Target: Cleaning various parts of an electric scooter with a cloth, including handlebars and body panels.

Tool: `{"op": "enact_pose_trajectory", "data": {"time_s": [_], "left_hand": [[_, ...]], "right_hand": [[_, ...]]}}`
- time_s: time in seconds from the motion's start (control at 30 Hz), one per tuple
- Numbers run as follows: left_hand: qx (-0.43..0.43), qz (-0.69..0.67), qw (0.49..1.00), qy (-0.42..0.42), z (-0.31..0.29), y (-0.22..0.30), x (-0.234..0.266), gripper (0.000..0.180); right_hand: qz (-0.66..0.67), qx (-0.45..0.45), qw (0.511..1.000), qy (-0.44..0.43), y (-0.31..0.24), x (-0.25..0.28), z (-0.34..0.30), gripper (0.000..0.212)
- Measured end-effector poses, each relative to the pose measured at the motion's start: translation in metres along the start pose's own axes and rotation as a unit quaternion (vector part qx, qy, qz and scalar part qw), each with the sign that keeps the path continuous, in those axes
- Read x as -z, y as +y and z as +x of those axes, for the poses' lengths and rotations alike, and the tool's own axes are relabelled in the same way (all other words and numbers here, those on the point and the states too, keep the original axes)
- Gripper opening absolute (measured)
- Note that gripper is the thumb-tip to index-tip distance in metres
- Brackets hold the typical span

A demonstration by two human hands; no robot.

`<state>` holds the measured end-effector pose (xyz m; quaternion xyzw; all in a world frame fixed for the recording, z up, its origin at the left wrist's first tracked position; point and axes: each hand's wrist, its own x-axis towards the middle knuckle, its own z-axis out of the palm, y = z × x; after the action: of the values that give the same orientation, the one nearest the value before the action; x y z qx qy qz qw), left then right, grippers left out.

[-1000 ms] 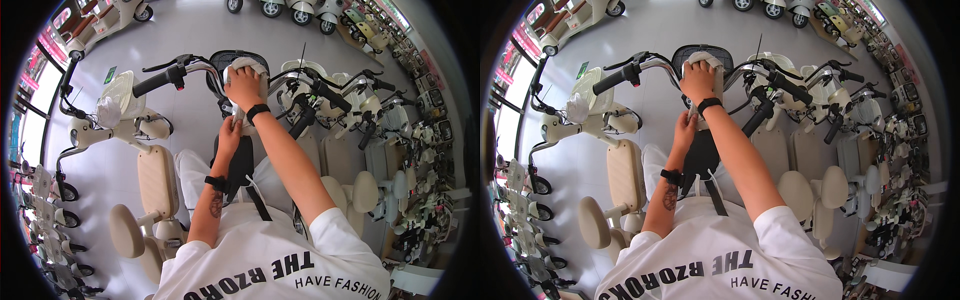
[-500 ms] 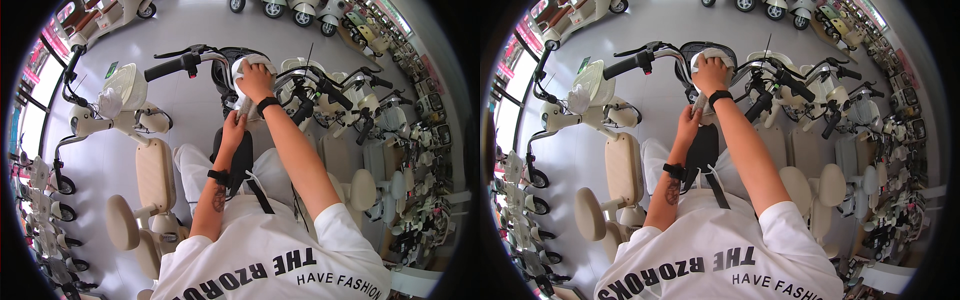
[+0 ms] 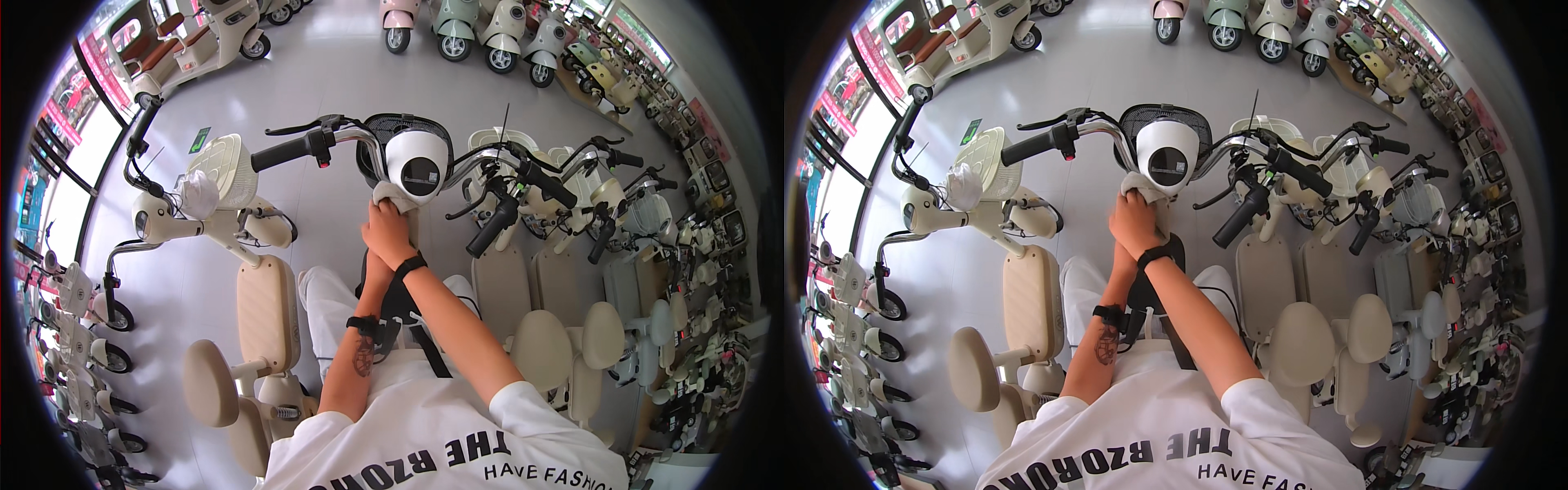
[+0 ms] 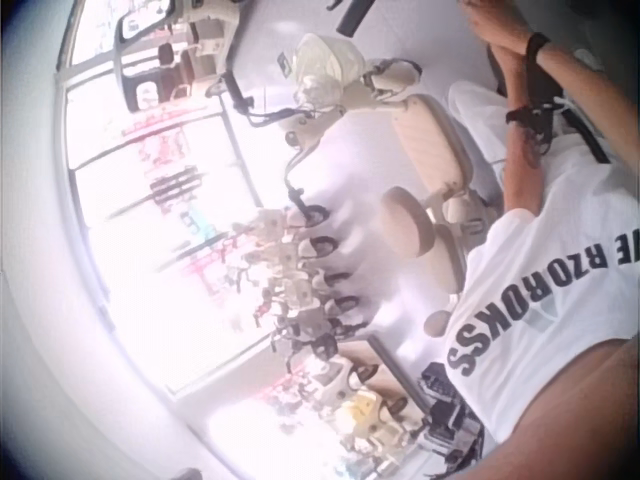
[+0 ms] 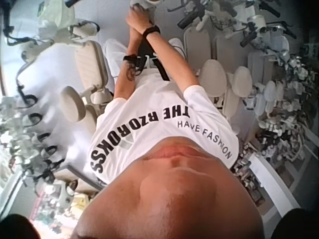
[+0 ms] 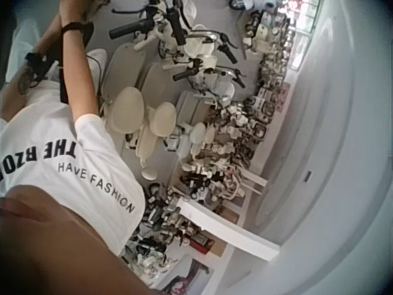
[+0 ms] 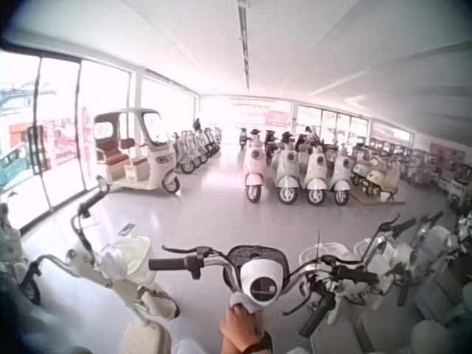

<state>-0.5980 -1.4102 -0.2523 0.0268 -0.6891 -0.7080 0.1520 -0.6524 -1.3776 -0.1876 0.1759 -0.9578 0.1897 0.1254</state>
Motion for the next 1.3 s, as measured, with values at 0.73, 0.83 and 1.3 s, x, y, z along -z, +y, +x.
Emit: {"op": "enact_pose_trajectory", "data": {"time_s": [0.73, 0.83, 1.3], "left_hand": [[0.108, -0.035, 0.993, 0.008, 0.01, -0.005, -0.007, 0.025], [0.131, -0.039, 0.99, 0.022, 0.007, -0.014, -0.006, 0.025], [0.164, -0.066, 0.984, 0.037, 0.001, -0.017, 0.003, 0.024]], "right_hand": [[0.249, -0.07, 0.946, 0.193, 0.063, 0.046, -0.023, 0.037], [0.22, -0.021, 0.96, 0.173, 0.065, 0.038, -0.017, 0.034], [0.392, -0.11, 0.904, 0.127, 0.031, 0.006, -0.059, 0.028]]}}
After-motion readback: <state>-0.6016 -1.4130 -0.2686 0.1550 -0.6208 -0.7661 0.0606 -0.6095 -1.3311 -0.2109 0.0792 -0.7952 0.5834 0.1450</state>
